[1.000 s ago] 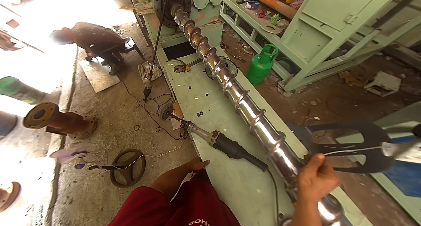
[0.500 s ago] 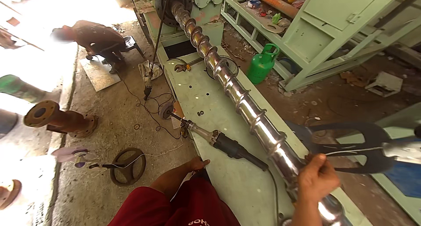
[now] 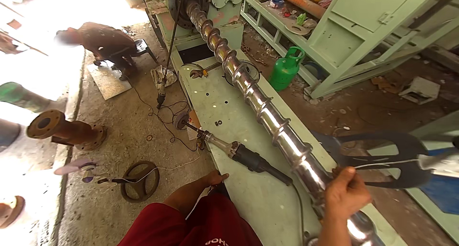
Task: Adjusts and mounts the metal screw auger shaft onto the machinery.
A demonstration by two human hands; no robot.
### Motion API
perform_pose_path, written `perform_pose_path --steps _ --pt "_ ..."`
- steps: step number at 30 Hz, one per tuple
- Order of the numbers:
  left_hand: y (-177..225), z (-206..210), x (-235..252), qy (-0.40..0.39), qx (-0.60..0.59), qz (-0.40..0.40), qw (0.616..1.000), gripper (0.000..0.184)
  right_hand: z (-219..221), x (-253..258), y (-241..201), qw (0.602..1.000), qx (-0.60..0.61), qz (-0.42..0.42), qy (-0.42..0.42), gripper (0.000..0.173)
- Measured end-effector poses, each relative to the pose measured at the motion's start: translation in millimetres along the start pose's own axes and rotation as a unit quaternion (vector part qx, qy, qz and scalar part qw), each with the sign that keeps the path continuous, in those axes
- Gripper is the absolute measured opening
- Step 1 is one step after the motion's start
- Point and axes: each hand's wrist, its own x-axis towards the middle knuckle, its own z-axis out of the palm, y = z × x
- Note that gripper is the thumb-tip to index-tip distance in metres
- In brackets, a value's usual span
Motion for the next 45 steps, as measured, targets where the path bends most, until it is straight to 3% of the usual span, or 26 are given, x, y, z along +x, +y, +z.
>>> perform_pose_path --steps 45 --pt "0.5 -1.6 1.2 -0.007 0.005 -0.007 1.000 0.071 -0.4 0.4 0.6 1.000 -0.001 0.002 -0.004 0.046"
